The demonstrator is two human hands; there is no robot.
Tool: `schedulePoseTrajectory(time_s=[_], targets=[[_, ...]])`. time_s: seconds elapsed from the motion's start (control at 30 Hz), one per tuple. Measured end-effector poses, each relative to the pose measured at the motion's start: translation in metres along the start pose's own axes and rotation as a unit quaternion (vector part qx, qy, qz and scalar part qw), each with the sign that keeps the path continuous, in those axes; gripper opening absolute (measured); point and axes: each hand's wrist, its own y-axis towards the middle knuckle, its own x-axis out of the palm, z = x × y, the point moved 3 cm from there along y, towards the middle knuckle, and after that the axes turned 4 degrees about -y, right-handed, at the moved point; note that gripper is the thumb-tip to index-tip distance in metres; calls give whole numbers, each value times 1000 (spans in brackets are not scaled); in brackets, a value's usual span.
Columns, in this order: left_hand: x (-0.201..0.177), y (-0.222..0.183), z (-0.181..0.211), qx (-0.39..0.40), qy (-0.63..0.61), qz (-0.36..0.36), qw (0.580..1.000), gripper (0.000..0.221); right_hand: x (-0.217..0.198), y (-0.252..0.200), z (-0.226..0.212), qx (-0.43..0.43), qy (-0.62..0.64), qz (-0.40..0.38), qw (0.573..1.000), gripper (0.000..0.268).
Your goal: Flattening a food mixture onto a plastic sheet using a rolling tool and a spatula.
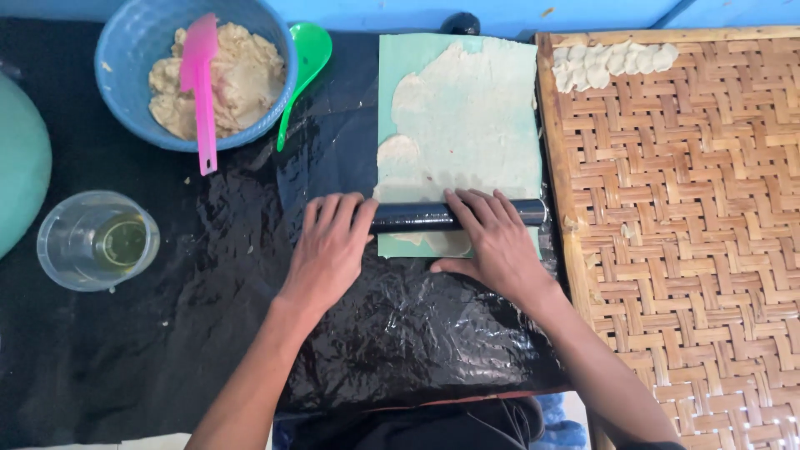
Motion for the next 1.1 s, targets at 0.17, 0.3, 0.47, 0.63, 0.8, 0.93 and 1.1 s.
schedulePoseTrajectory(time_s=[0.17,0.3,0.47,0.63,0.8,0.93,1.1], targets=[[4,22,-13,4,-15,10,1000,46,2,40,33,85,60,-53,993,107],[-1,35,-10,-25,-58,-48,997,42,23,68,64,118,56,-14,991,77],[13,38,-26,-76,-22,-21,997,55,32,60,59,76,-15,28,997,70],[29,17,-14,-78,37,-13,996,67,40,30,50,77,-71,34,994,67],[25,-7,8,-88,47,-37,994,72,29,2,27,81,-36,34,995,69],[24,-30,22,-87,48,-53,994,72,27,-24,14,82,-17,35,996,70],[28,-56,34,-59,136,-104,983,70,24,-54,1,70,-29,25,997,65]])
